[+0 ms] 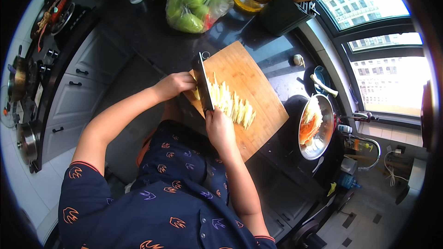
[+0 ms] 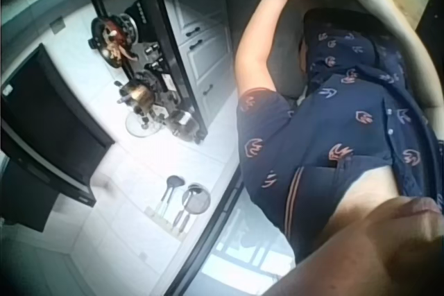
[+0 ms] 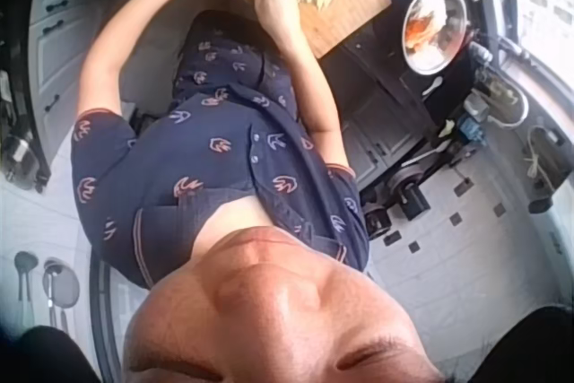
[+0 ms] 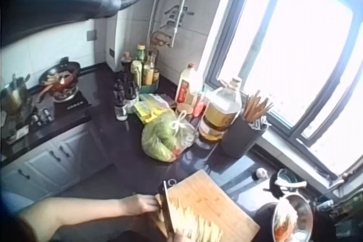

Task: The person slices a white vegetable into thin strips on a wooden cutting board using a cleaver. After slicing, the person gathers the strips and transfers them into a metal bowl containing other prepared vegetables.

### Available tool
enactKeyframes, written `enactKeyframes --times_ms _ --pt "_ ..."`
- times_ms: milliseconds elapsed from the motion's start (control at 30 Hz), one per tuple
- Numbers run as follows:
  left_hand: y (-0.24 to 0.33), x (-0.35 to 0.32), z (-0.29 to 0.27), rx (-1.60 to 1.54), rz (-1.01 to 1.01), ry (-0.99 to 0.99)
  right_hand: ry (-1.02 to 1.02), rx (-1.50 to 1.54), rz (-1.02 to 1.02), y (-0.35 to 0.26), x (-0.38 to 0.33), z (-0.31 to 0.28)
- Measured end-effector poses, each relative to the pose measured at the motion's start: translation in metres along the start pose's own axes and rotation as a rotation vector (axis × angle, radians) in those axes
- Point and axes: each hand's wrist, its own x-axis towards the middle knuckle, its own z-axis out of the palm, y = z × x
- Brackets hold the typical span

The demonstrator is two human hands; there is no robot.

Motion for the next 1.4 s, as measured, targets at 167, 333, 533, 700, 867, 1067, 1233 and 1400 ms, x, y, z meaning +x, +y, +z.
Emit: enactKeyframes --times_ms 167,333,533,700,867,1067,1233,1400 --pt "0.008 0.004 -0.004 0.014 -0.001 0.08 0.037 -0.053 0.002 -0.001 -0.001 0.015" --pt "0.004 0.001 -0.002 0.003 0.027 0.069 0.046 0.008 0.033 0.007 -0.002 0.017" --pt "0.005 0.0 -0.005 0.041 -0.032 0.046 0.06 0.097 0.031 0.006 -0.002 0.004" --pt "-0.001 -0.001 -0.005 0.062 -0.022 0.047 0.067 0.08 -0.012 -0.003 0.001 -0.005" --pt "-0.003 -0.002 -0.002 0.016 -0.013 0.066 0.032 0.017 -0.017 -0.004 0.003 -0.003" --pt "-0.002 -0.001 -0.004 0.024 -0.02 0.041 -0.006 -0.092 0.008 -0.008 0.001 0.008" --pt "-0.004 0.0 -0.004 0.024 -0.033 0.024 0.045 -0.054 0.046 0.0 0.001 0.02" --pt "-0.006 -0.003 -0.006 -0.006 -0.003 0.031 0.04 0.004 0.015 0.003 0.002 0.008"
